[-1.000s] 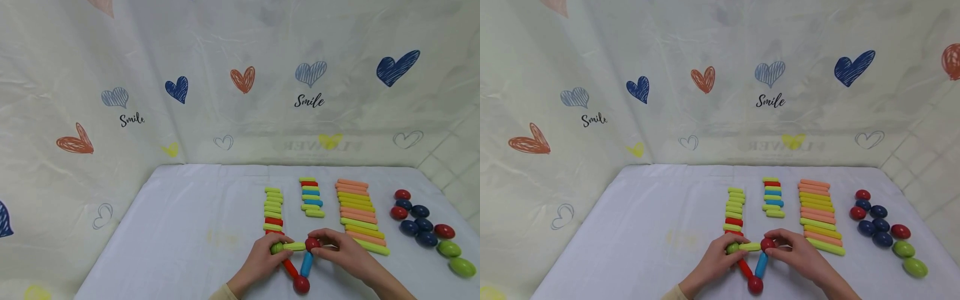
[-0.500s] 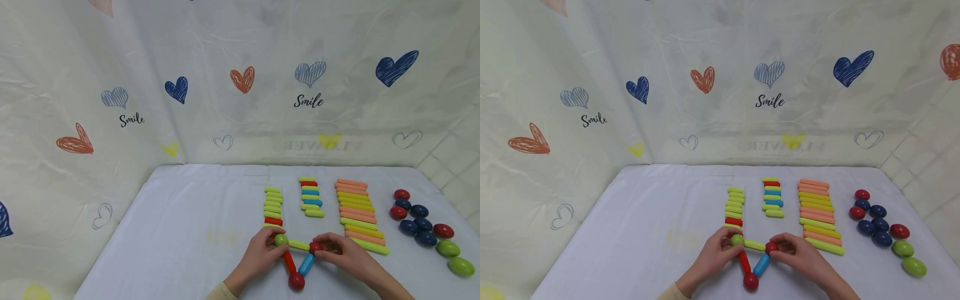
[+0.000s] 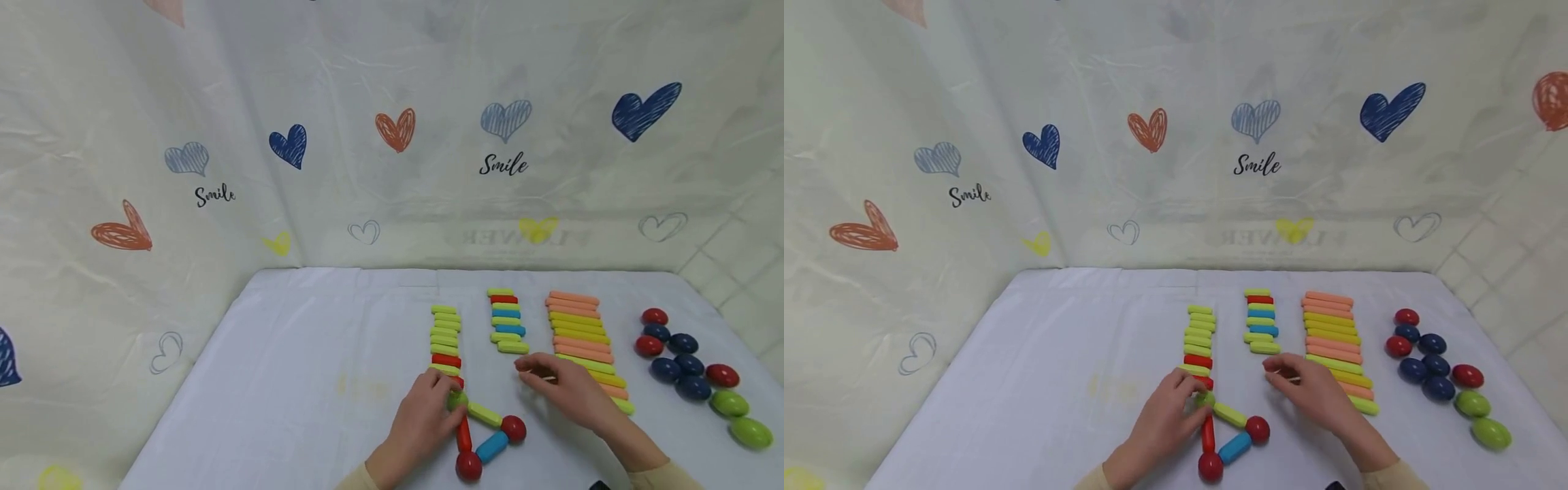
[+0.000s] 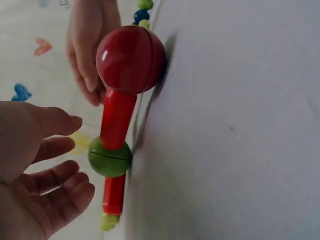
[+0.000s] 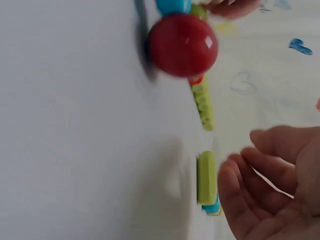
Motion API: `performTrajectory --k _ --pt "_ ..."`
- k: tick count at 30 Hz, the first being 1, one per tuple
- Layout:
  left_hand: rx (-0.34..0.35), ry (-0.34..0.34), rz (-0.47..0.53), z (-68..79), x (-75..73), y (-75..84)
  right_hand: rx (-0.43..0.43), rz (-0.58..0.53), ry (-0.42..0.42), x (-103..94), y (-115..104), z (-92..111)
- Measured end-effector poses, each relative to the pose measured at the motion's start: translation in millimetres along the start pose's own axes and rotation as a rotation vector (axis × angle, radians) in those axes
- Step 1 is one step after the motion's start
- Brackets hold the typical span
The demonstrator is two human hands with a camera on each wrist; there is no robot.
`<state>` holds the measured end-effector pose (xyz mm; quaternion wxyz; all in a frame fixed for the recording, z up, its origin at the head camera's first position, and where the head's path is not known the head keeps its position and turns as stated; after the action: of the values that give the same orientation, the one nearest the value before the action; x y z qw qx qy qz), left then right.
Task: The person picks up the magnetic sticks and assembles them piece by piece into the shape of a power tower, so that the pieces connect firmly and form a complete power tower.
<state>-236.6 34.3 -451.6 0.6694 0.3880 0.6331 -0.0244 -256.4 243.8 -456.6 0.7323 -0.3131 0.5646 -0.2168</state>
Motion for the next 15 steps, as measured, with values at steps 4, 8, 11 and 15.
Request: performTrajectory --k 4,8,11,15 --pt "-0.032 -0.221 -0.013 2.4 9.7 9.3 -0.105 0.147 0.127 -10.6 -9 -12" --pt "-0.052 -0.43 -0.013 7.5 24.5 13.7 -0.159 0.331 0.173 -9.2 -13 -23" --pt "-0.052 -0.487 -0.009 12.1 27.9 16.1 -0.19 0.446 0.198 -6.8 -16 -27" --pt "-0.024 -0.55 0.041 18.2 30.0 21.4 -0.213 0.495 0.212 -4.9 -19 -27"
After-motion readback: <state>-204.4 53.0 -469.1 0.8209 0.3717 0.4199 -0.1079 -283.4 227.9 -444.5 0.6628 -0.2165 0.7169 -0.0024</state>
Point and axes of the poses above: each hand's wrist, its own z-axis away from the middle knuckle, its own x-axis out of the palm, y = z × x, the point moved 8 cm from there along -z, towards the middle knuckle, and after that the axes turned 7 degrees about -y, right-handed, at the moved point
